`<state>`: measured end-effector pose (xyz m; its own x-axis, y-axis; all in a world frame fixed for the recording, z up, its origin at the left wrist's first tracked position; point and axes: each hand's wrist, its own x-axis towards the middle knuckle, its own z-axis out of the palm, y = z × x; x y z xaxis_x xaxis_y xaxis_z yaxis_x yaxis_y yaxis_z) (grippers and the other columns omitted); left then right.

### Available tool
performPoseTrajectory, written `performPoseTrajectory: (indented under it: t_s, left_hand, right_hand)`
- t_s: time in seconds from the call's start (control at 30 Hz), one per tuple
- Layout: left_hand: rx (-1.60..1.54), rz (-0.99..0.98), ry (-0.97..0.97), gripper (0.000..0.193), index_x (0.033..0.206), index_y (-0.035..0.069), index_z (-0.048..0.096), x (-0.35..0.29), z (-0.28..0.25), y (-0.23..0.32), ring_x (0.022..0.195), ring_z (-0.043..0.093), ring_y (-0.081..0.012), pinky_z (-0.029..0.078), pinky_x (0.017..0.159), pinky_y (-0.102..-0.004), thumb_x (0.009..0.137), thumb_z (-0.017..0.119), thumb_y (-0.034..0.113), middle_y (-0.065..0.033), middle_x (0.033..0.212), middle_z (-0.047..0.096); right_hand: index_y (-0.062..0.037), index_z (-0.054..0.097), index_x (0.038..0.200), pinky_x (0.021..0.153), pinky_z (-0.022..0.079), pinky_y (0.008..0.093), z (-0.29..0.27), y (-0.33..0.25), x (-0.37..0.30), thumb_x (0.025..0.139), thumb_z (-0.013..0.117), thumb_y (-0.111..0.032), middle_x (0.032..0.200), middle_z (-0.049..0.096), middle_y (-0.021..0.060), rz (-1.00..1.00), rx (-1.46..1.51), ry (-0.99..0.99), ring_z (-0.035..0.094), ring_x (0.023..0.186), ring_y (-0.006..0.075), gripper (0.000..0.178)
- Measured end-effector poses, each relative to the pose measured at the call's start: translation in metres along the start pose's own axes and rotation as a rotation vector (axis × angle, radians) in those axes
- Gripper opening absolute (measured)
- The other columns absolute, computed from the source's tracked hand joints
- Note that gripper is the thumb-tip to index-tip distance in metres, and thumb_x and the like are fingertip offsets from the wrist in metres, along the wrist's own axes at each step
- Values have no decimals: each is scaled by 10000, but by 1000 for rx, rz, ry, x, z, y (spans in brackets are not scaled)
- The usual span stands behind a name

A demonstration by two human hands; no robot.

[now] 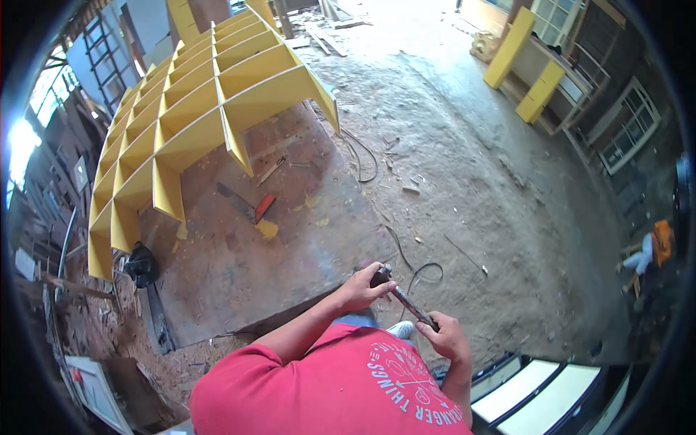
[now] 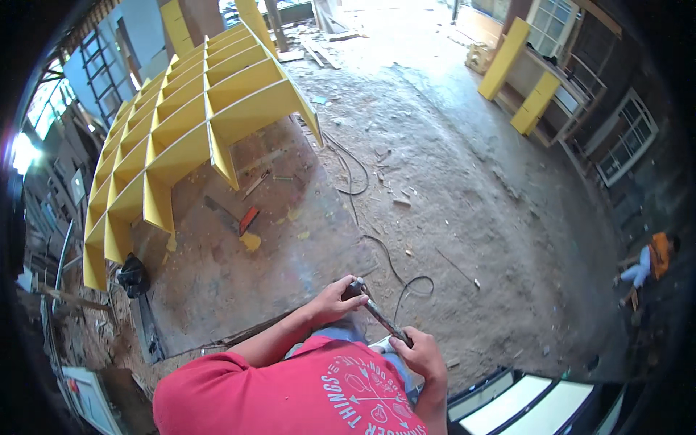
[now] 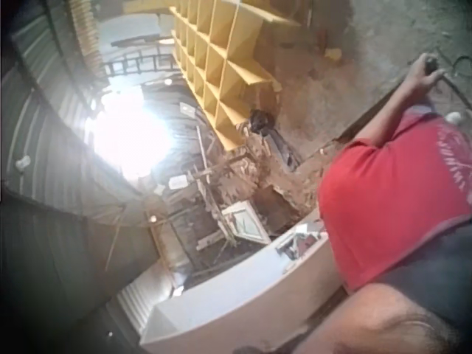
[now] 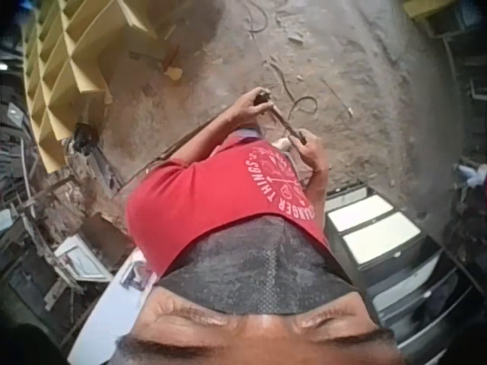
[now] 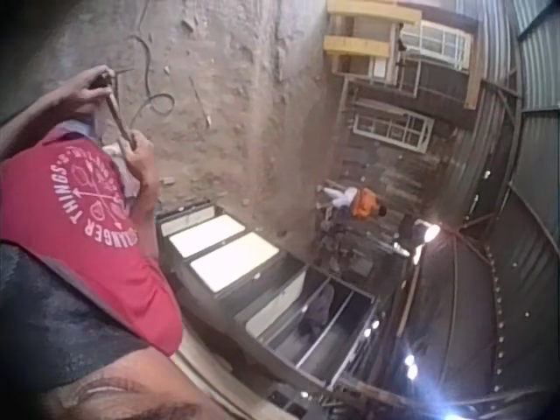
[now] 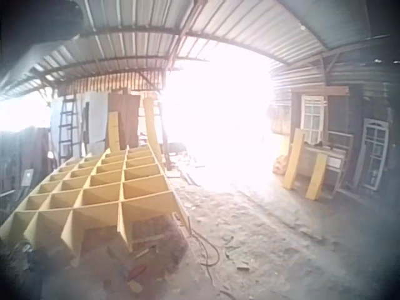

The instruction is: The person assembles a wooden grid shelf by securing the intersecting dividers with a hammer, handling an axe, and attaching an outer wooden board to the side using a hammer.

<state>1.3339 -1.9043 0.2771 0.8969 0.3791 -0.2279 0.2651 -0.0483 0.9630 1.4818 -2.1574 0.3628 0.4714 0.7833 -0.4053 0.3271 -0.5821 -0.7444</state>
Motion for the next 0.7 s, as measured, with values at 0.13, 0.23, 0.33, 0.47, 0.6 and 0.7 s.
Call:
performPoseTrajectory:
  t_s: [0.13, 0.23, 0.33, 0.47, 0.6, 0.7]
  left_hand:
    - [98, -11, 155, 433, 1186, 34, 590, 70, 0, 71, 837, 629, -181, 525, 770, -373, 998, 753, 388, -99, 931, 682]
    - [56, 41, 292, 470, 1167, 34, 597, 130, -7, 74, 821, 633, -224, 524, 767, -398, 983, 759, 436, -141, 930, 692]
    - [18, 13, 382, 484, 1181, 40, 600, 203, -15, 64, 838, 636, -207, 525, 777, -383, 982, 758, 452, -124, 931, 689]
    - [0, -31, 417, 527, 1211, 52, 604, 314, -21, 43, 844, 672, -221, 537, 779, -386, 973, 755, 497, -102, 921, 698]
    - [35, -19, 410, 581, 1262, 50, 583, 428, -38, 77, 882, 735, -330, 558, 788, -444, 973, 733, 532, -177, 952, 733]
    - [125, -37, 376, 583, 1297, 48, 571, 495, -82, 136, 927, 742, -395, 568, 804, -478, 973, 741, 501, -213, 989, 743]
  right_hand:
    - [-14, 706, 991, 601, 465, 461, -109, -6, 89, 949, 765, -348, 738, 656, 218, -119, -156, -105, 653, 639, 362, 341]
    - [-28, 705, 1033, 610, 479, 463, -159, -15, 160, 952, 763, -352, 757, 667, 224, -197, -204, -155, 667, 670, 394, 339]
    - [-48, 715, 1098, 666, 511, 484, -191, -10, 232, 954, 759, -358, 809, 696, 228, -220, -215, -214, 695, 753, 422, 345]
    - [-62, 724, 1160, 736, 539, 500, -244, 3, 338, 957, 754, -366, 860, 714, 242, -204, -297, -264, 718, 843, 441, 367]
    - [-60, 731, 1117, 690, 521, 459, -321, 6, 438, 955, 766, -384, 822, 702, 221, -157, -363, -297, 692, 733, 368, 364]
    - [-37, 711, 999, 633, 475, 428, -367, -10, 513, 943, 791, -393, 751, 661, 195, -185, -254, -308, 597, 635, 275, 370]
